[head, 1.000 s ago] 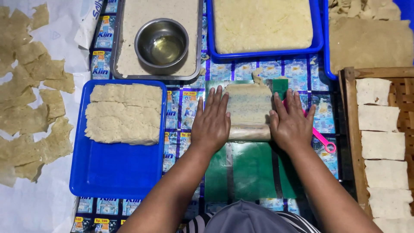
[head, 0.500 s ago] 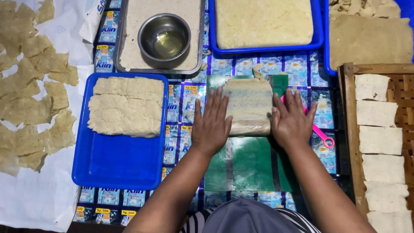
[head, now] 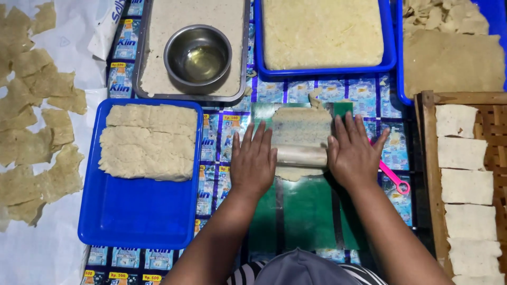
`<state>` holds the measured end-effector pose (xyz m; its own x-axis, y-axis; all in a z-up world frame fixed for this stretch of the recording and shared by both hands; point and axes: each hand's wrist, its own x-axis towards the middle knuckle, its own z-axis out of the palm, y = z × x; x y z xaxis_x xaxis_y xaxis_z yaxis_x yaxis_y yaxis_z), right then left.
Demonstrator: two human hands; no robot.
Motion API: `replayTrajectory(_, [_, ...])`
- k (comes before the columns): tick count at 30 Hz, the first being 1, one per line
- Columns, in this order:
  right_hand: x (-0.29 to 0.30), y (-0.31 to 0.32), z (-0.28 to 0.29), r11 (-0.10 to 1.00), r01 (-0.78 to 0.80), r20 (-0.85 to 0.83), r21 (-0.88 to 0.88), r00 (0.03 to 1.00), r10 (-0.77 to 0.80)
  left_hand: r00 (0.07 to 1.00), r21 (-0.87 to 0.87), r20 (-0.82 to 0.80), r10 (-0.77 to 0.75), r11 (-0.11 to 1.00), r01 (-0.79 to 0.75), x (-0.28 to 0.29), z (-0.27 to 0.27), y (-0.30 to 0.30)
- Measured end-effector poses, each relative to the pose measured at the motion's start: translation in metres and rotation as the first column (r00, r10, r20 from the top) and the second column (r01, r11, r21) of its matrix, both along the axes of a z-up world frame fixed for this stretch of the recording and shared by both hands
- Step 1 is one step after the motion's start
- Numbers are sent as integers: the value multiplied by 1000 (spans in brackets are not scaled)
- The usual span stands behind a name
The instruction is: Flattening dough with a rolling pin and cutting it into rectangular sheets using a scraper.
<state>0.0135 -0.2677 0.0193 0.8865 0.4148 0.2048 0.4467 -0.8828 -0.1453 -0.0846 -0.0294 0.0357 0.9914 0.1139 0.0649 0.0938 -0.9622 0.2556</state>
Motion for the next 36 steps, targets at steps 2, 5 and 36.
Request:
replayTrajectory(2, [17,10,12,1000,7,-64,30,998,-5,999,-9,0,34,999,-34,18,15,1])
replayTrajectory(5, [48,25,29,996,26,-127,83,992,-15,996,-12,-52,74,997,-75,56,33,7])
replayTrajectory(36, [91,47,21,983,-41,85,177,996,26,992,-51,-72,108,992,-112,90,33,18])
